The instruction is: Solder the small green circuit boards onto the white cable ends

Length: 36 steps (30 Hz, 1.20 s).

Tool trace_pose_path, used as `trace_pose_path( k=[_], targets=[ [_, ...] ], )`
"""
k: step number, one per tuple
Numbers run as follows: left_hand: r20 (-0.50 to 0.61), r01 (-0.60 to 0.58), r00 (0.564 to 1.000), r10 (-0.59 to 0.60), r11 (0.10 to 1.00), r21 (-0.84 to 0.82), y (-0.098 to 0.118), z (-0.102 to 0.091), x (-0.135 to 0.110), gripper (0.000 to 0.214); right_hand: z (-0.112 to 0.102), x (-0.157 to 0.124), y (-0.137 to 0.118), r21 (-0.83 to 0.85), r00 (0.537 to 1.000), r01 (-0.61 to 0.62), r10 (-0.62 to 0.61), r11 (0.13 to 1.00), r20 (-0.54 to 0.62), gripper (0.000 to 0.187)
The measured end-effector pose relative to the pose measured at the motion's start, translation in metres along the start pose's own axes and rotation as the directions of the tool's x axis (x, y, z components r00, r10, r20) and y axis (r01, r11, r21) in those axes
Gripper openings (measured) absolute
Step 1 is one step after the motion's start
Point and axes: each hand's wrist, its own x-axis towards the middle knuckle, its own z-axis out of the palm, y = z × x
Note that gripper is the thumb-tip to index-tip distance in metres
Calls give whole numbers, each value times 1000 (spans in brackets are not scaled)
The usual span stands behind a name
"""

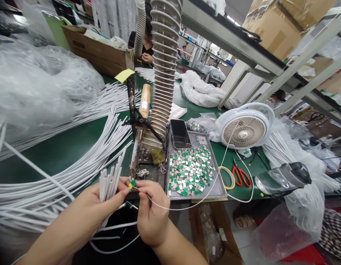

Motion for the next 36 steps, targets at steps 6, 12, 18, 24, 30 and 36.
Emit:
trace_pose_path(
  k=[6, 12, 18, 24, 30, 36],
  targets=[
    [-18, 5, 1000, -5, 1000, -3, 4, 1, 4, 20, 2, 4, 2, 3, 999, 31, -31, 1000, 13, 20],
    [-5, -5, 1000, 5, 999, -39, 3, -1, 7, 22, 5, 7, 4, -37, 999, 43, -43, 998, -2, 19],
    [10, -6, 1000, 6, 999, -35, 3, -2, 9, 21, 7, 9, 4, -46, 998, 64, -65, 997, -19, 20],
    [10, -27, 1000, 27, 999, -23, 6, -3, 8, 20, 7, 10, 3, -67, 998, 58, -60, 996, -22, 20],
    [13, -39, 999, 39, 999, -19, 7, -4, 6, 20, 7, 9, 2, -70, 997, 75, -76, 995, -7, 20],
    [-4, -36, 999, 36, 999, -15, 7, -4, 5, 17, 8, 10, 3, -49, 996, 84, -84, 995, -11, 21]
  ],
)
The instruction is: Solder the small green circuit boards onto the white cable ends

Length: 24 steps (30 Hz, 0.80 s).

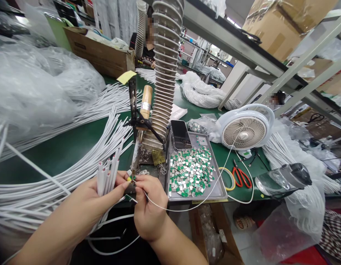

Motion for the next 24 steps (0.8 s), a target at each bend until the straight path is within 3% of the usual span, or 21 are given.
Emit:
trace_pose_path(
  k=[17, 24],
  targets=[
    [-9, -9, 1000, 10, 1000, 26, -10, 5, -5, 16, -4, -8, -4, 44, 998, -54, 53, 998, 35, 22],
    [94, -92, 991, 91, 996, 6, -18, 2, -24, 18, -16, -15, -15, 104, 996, -43, 35, 994, 81, 22]
  ],
)
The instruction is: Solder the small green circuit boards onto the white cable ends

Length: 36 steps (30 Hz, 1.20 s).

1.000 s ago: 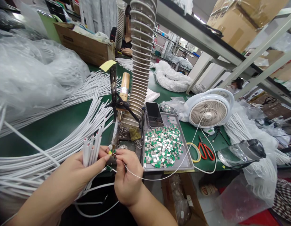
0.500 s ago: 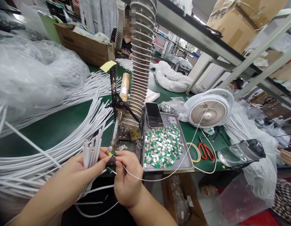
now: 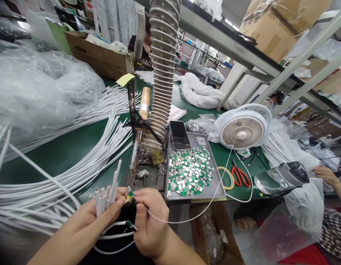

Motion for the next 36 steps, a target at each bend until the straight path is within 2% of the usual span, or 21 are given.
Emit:
trace_pose_path(
  k=[4, 9, 14, 17, 22, 26, 29, 33, 36],
  targets=[
    [77, -1, 997, 1, 1000, -5, 1, -2, -10, 23, -11, -5, -7, 29, 1000, -5, 5, 1000, 3, 23],
    [29, 42, 999, -42, 999, 6, -4, -4, -11, 26, -27, -12, -5, -43, 996, -75, 72, 996, -58, 23],
    [44, -36, 998, 35, 999, 31, -9, -5, -12, 22, -35, -9, -6, -52, 990, -134, 131, 990, -56, 29],
    [143, -74, 988, 65, 995, 61, -6, -3, -13, 24, -34, -3, -12, -51, 981, -193, 194, 980, 5, 27],
    [324, -122, 943, 75, 984, 127, -4, 0, -13, 29, -28, 8, -19, 5, 962, -243, 240, 970, 131, 19],
    [411, -147, 908, 80, 980, 132, -5, 2, -12, 28, -22, 14, -19, 75, 948, -283, 268, 956, 171, 12],
    [362, -128, 930, 68, 981, 145, -5, 3, -14, 31, -19, 13, -18, 128, 925, -361, 337, 924, 174, 8],
    [183, -95, 981, 72, 988, 123, -6, 3, -19, 34, -18, 8, -14, 237, 893, -449, 430, 862, 129, 14],
    [13, -50, 999, 49, 992, 114, -7, 2, -22, 34, -20, 3, -11, 232, 896, -443, 439, 866, 74, 15]
  ],
)
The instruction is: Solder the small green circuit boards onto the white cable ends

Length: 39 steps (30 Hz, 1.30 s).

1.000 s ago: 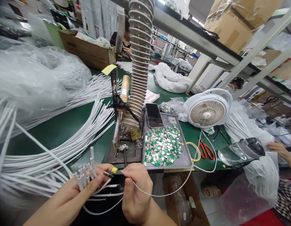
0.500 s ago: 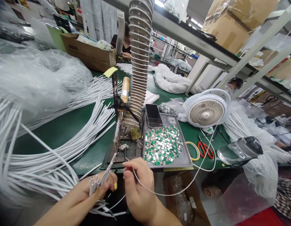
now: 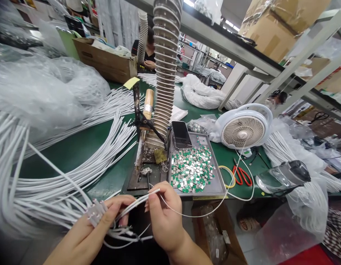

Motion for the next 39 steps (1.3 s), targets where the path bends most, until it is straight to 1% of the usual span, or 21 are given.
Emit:
trace_pose_path(
  k=[3, 5, 6, 8, 10, 12, 15, 18, 20, 23, 26, 28, 29, 31, 33, 36, 37, 39],
  targets=[
    [-131, 16, 991, -12, 1000, 27, -2, -2, -4, 31, -5, -1, 0, -83, 999, 31, -34, 996, -42, 14],
    [-156, -12, 988, 21, 998, 57, -4, -2, -7, 29, -8, -2, -3, -173, 997, 74, -77, 982, -14, 13],
    [-154, -30, 987, 40, 997, 66, -5, -1, -8, 28, -8, -2, -6, -218, 994, 108, -106, 970, 22, 13],
    [-135, -75, 987, 85, 995, 71, -6, 2, -10, 26, -6, -3, -11, -268, 980, 178, -147, 947, 133, 13],
    [-94, -130, 986, 136, 989, 67, -7, 6, -11, 24, -2, -3, -16, -264, 956, 228, -164, 937, 242, 13],
    [-25, -173, 984, 174, 983, 60, -6, 8, -10, 24, 2, -3, -18, -263, 941, 251, -171, 931, 293, 12],
    [85, -178, 981, 175, 984, 29, -5, 9, -7, 24, 5, -3, -18, -295, 946, 242, -158, 924, 283, 14],
    [132, -128, 982, 133, 991, -40, -3, 7, -3, 20, 5, -4, -15, -305, 953, 226, -145, 925, 266, 15],
    [138, -85, 986, 96, 993, -85, -2, 4, 1, 18, 2, -6, -13, -306, 956, 230, -155, 924, 250, 18],
    [101, -25, 994, 36, 994, -104, -2, 1, 5, 25, -6, -8, -11, -329, 964, 222, -156, 918, 215, 27],
    [64, 45, 997, -36, 989, -139, -4, 0, 7, 32, -19, -3, -10, -392, 977, 202, -158, 897, 141, 27],
    [55, 74, 996, -65, 979, -188, -5, 1, 9, 34, -31, 6, -9, -474, 981, 190, -181, 860, 66, 24],
    [43, 72, 997, -64, 976, -206, -6, 2, 10, 35, -37, 12, -8, -532, 983, 172, -181, 829, 36, 22],
    [13, 50, 999, -49, 975, -216, -7, 4, 13, 38, -49, 25, -6, -646, 983, 145, -181, 749, 11, 19],
    [-16, 32, 999, -36, 976, -217, -8, 7, 15, 39, -59, 38, -3, -744, 990, 98, -139, 661, 6, 18],
    [-9, 48, 999, -52, 965, -257, -11, 8, 16, 35, -67, 53, 2, -846, 999, 47, -10, 531, 49, 17],
    [7, 61, 998, -62, 958, -281, -13, 8, 16, 33, -67, 56, 4, -863, 998, 41, 23, 503, 61, 17],
    [44, 90, 996, -80, 940, -330, -17, 8, 16, 31, -66, 60, 8, -879, 996, 39, 57, 476, 75, 16]
  ],
)
